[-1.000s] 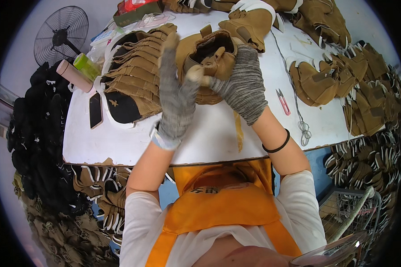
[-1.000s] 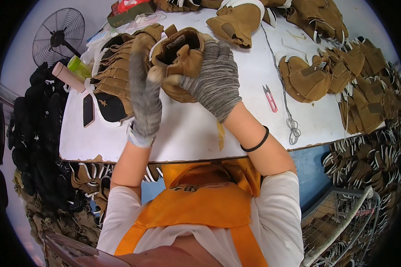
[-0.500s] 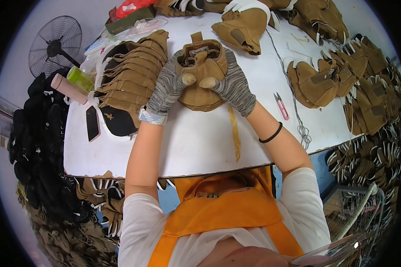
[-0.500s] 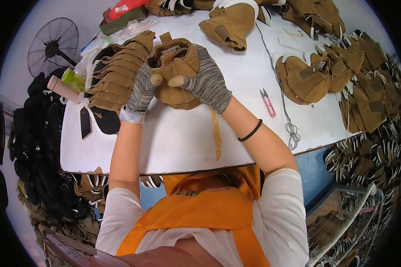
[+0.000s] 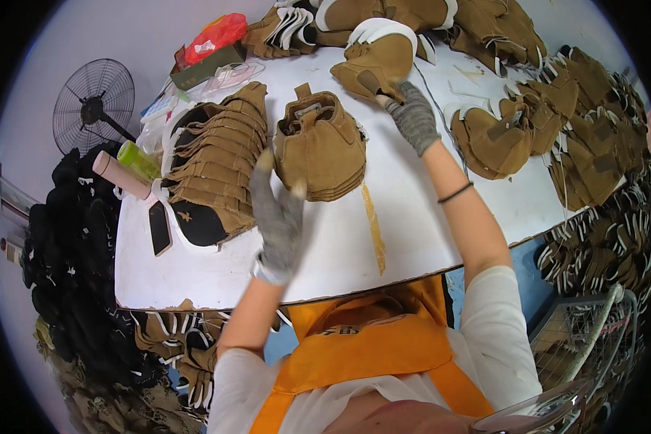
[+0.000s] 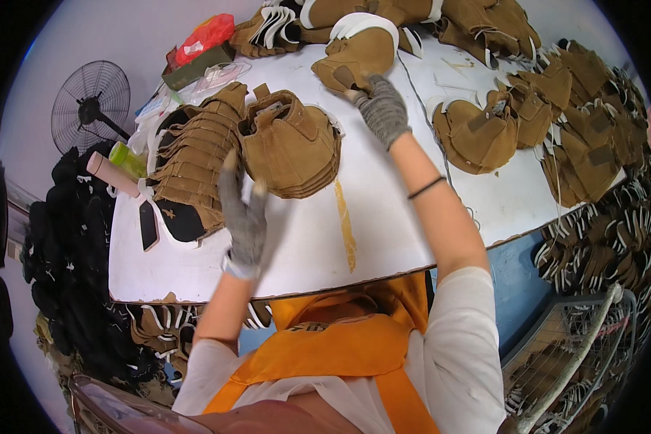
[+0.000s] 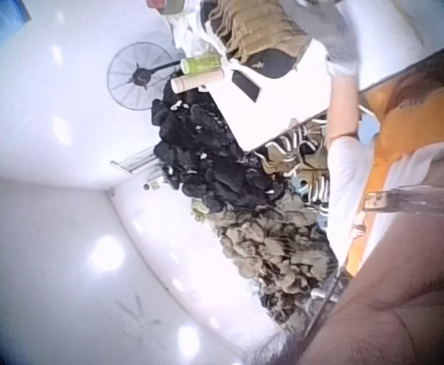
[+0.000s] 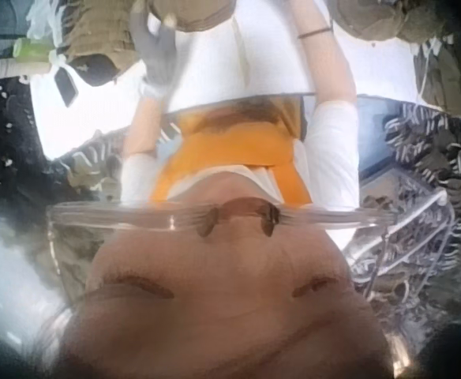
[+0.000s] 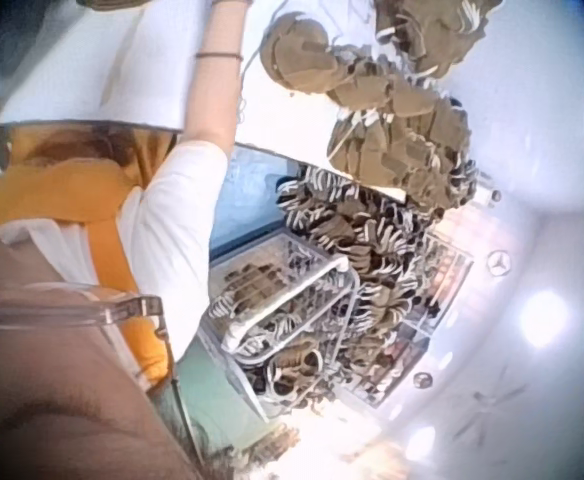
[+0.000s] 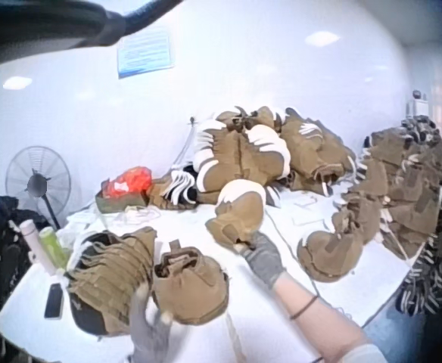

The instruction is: The person trims excess threads from shoe uppers using a pair of snips and stacks them on a pile.

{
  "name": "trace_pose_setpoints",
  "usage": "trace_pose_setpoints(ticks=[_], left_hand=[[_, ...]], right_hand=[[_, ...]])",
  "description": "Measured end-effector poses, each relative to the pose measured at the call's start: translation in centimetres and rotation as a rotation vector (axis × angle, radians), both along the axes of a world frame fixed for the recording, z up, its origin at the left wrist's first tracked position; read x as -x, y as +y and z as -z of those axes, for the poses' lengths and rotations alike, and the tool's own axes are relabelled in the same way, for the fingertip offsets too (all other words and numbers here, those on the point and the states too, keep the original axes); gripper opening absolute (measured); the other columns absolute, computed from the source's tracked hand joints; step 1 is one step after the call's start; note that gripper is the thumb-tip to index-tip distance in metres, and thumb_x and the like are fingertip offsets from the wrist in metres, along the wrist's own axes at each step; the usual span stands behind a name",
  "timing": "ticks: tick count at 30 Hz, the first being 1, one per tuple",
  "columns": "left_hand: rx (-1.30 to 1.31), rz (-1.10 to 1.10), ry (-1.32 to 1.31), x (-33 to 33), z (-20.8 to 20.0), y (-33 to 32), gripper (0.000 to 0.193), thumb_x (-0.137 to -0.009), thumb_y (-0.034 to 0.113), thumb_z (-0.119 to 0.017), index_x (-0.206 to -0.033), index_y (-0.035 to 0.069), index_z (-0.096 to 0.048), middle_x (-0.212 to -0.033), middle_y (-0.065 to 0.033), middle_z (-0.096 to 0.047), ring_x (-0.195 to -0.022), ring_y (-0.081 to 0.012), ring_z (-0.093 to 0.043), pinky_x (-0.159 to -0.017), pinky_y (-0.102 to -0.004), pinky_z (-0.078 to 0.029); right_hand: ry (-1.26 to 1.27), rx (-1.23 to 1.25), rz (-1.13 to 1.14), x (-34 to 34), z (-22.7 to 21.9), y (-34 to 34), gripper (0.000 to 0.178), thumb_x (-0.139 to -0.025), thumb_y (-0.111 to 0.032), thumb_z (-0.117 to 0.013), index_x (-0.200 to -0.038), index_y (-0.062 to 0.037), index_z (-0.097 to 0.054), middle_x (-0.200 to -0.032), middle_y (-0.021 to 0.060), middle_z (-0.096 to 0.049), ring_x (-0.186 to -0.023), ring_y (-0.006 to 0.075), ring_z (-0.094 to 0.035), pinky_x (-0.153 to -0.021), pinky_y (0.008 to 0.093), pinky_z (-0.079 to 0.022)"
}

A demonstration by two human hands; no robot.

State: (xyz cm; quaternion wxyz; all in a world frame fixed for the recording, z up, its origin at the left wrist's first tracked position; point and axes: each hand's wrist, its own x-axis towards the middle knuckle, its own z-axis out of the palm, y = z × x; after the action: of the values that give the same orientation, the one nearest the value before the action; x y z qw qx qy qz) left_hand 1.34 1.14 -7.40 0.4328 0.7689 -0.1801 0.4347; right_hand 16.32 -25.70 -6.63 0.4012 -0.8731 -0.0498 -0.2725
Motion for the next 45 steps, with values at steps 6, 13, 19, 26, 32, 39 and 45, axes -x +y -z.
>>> trace_pose_setpoints(ticks=[6, 13, 19, 26, 32, 39, 45], left_hand=[[-0.48, 0.134, 0.199, 7.6, 2.0, -2.5, 0.047, -0.083, 0.019, -0.069, -0.126, 0.008, -0.055, -0.123, -0.0068, -0.058, -0.129, -0.025, -0.041, -0.113, -0.0465, -0.019], [-0.469, 0.325, 0.42, 6.0, 2.8, -3.5, 0.03, -0.08, 0.013, -0.069, -0.108, 0.006, -0.063, -0.109, -0.0075, -0.062, -0.108, -0.0311, -0.05, -0.098, -0.0426, -0.033], [-0.463, 0.331, 0.416, 6.0, 3.1, -2.8, 0.024, -0.082, 0.011, -0.068, -0.105, 0.006, -0.064, -0.106, -0.0078, -0.063, -0.107, -0.031, -0.053, -0.096, -0.0423, -0.038], [-0.409, 0.321, 0.386, 6.2, 3.5, -3.3, 0.021, -0.081, 0.01, -0.069, -0.102, 0.006, -0.066, -0.105, -0.0107, -0.064, -0.109, -0.0323, -0.054, -0.094, -0.0397, -0.043], [0.266, 0.694, 0.81, 5.9, 2.2, -6.0, 0.063, -0.095, 0.024, -0.059, -0.143, -0.003, -0.028, -0.135, -0.0129, -0.047, -0.123, -0.0193, -0.047, -0.105, -0.0319, -0.035], [0.521, 1.088, 1.092, 2.4, 0.0, -9.9, 0.054, -0.093, 0.04, -0.058, -0.131, 0.003, -0.049, -0.124, -0.0062, -0.054, -0.113, -0.0165, -0.05, -0.099, -0.0303, -0.039], [0.271, 0.936, 1.048, 2.5, -1.8, -11.9, 0.046, -0.096, 0.038, -0.054, -0.122, 0.0, -0.055, -0.107, -0.0072, -0.061, -0.099, -0.0144, -0.054, -0.089, -0.0278, -0.043]], right_hand=[[0.119, 0.62, 0.201, -3.6, 1.1, -2.4, 0.039, -0.083, -0.011, -0.057, -0.123, -0.0102, -0.057, -0.12, 0.0145, -0.059, -0.11, 0.0306, -0.056, -0.097, 0.0389, -0.041], [-0.146, 0.384, 0.134, -8.1, 4.9, -5.6, 0.027, -0.091, -0.015, -0.052, -0.115, -0.0136, -0.064, -0.112, 0.0159, -0.064, -0.101, 0.0348, -0.06, -0.089, 0.0396, -0.046], [-0.369, -0.176, 0.173, -4.3, -3.3, -3.6, 0.026, -0.093, -0.024, -0.055, -0.107, -0.0047, -0.066, -0.101, 0.0175, -0.067, -0.091, 0.0322, -0.062, -0.083, 0.0356, -0.048], [-0.446, -0.657, -0.017, 2.7, -6.0, -5.1, 0.029, -0.096, -0.025, -0.053, -0.106, -0.0003, -0.064, -0.095, 0.009, -0.066, -0.087, 0.0178, -0.06, -0.081, 0.0296, -0.048], [-0.308, -0.466, 0.061, 10.2, -2.6, -4.6, 0.028, -0.098, -0.017, -0.049, -0.117, 0.0004, -0.059, -0.11, 0.0096, -0.064, -0.1, 0.019, -0.06, -0.09, 0.0314, -0.047], [-0.32, -0.947, -0.026, 18.4, 1.2, -6.3, 0.024, -0.099, -0.021, -0.051, -0.111, -0.0016, -0.059, -0.102, 0.0054, -0.061, -0.091, 0.0109, -0.057, -0.081, 0.0249, -0.048], [-0.276, -0.96, 0.002, 20.7, 0.9, -9.0, 0.029, -0.099, -0.023, -0.05, -0.118, -0.0018, -0.056, -0.107, 0.0061, -0.061, -0.096, 0.0131, -0.057, -0.086, 0.0266, -0.049]])
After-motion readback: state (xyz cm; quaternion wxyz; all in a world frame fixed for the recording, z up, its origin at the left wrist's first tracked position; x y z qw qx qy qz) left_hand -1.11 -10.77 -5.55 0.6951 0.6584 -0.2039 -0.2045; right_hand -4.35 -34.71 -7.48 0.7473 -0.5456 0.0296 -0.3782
